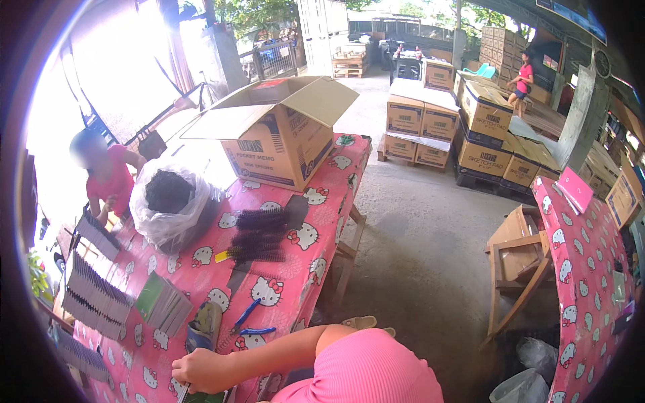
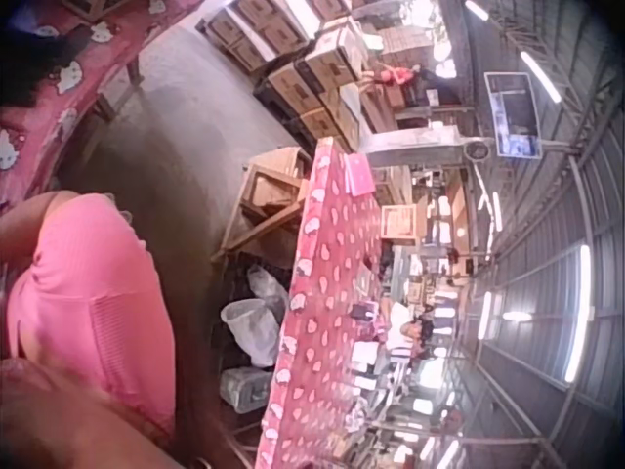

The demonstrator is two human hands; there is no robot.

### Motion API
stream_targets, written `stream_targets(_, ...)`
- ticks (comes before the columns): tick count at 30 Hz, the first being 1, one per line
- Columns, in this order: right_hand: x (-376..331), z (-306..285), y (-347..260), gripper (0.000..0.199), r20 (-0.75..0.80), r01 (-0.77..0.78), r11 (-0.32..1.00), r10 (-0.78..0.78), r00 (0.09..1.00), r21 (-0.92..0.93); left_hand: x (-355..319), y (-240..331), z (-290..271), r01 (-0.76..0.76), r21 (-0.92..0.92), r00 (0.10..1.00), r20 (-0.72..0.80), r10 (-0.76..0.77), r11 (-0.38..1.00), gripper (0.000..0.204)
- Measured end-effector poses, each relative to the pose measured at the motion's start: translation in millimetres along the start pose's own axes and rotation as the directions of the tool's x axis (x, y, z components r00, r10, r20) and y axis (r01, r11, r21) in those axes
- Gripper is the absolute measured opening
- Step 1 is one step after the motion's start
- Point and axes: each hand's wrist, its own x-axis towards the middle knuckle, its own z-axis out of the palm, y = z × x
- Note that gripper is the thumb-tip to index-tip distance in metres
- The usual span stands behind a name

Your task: The person trims the ends of the spiral bindings on notebooks using pliers and then applies tape to the bound edge.

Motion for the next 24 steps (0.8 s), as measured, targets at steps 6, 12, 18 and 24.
stream_targets(6, -1, -1, -1, 0.027, -0.001, 0.003, 1.000, -0.003, 1.000, 0.018, -1, 3, 2, 0.036, -0.085, 0.998, 0.053, -0.031, 0.996, 0.072)
stream_targets(12, -5, -8, -8, 0.024, -0.034, -0.005, 1.000, 0.006, 0.999, 0.020, 4, 7, 4, -0.004, -0.250, 0.959, 0.273, 0.074, 0.968, 0.076)
stream_targets(18, -3, -4, -11, 0.024, -0.058, -0.002, 1.000, 0.004, 0.998, 0.026, -33, 20, -10, -0.135, 0.309, 0.989, 0.103, 0.108, 0.941, 0.060)
stream_targets(24, -4, -5, -5, 0.026, -0.099, 0.060, 0.998, -0.061, 0.993, -0.017, -99, 53, -34, 0.760, 0.366, 0.648, -0.483, 0.589, -0.536, 0.042)
